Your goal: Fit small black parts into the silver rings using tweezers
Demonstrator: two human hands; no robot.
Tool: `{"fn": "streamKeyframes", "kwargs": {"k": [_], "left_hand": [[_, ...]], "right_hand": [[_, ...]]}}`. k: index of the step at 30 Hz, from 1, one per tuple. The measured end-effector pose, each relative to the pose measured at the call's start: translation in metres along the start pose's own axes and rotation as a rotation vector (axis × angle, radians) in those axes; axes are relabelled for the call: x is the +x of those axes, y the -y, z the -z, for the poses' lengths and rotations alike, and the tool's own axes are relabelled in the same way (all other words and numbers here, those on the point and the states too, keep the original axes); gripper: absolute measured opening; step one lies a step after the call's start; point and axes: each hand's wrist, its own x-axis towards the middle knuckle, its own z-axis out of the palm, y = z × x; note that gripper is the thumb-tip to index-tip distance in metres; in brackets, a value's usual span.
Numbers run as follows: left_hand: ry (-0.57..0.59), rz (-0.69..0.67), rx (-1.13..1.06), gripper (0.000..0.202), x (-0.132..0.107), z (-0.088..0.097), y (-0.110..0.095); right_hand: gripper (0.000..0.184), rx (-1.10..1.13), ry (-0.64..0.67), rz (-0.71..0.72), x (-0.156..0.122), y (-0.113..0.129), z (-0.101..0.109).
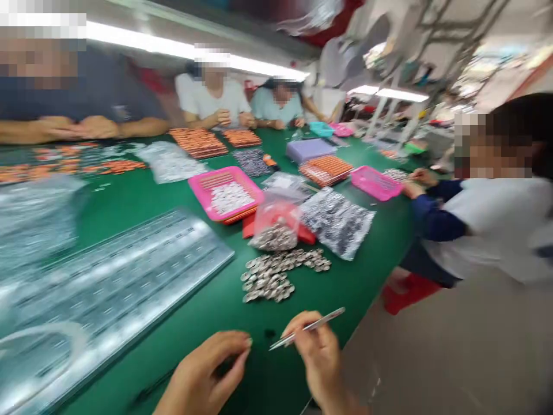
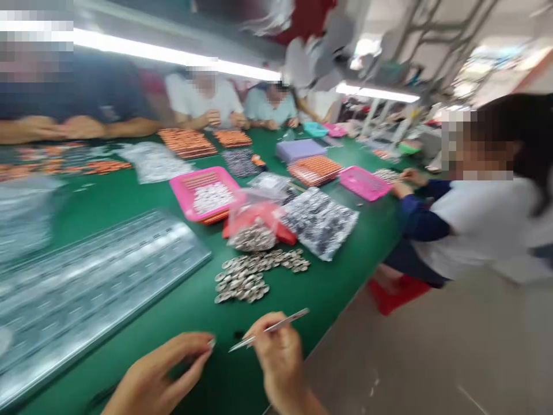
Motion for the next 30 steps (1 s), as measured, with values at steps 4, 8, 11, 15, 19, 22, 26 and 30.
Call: {"fn": "streamKeyframes", "kwargs": {"k": [4, 8, 11, 15, 19, 22, 26, 30], "left_hand": [[0.024, 0.709, -0.579, 0.015, 0.008, 0.013, -0.026], [-0.07, 0.881, -1.004, 0.026, 0.005, 0.018, -0.03], [-0.071, 0.896, -1.131, 0.027, -0.001, 0.02, -0.032], [-0.081, 0.912, -1.279, 0.024, -0.005, 0.021, -0.035], [-0.087, 0.936, -1.373, 0.019, -0.008, 0.017, -0.036], [-0.093, 0.948, -1.425, 0.016, -0.011, 0.014, -0.037], [-0.1, 0.979, -1.49, 0.016, -0.014, 0.012, -0.038], [-0.103, 0.981, -1.526, 0.016, -0.016, 0.012, -0.039]], "right_hand": [[0.021, 0.155, 0.061, 0.017, 0.008, 0.011, 0.008], [0.026, 0.199, 0.304, -0.005, 0.01, 0.02, 0.0], [0.03, 0.147, 0.398, -0.025, 0.008, 0.03, -0.011], [0.03, 0.048, 0.42, -0.027, 0.008, 0.035, -0.02], [0.021, -0.154, 0.437, -0.024, 0.01, 0.035, -0.026], [0.015, -0.26, 0.484, -0.022, 0.011, 0.036, -0.034], [0.011, -0.294, 0.502, 0.011, 0.011, 0.035, -0.045], [0.009, -0.294, 0.481, 0.04, 0.011, 0.032, -0.049]]}}
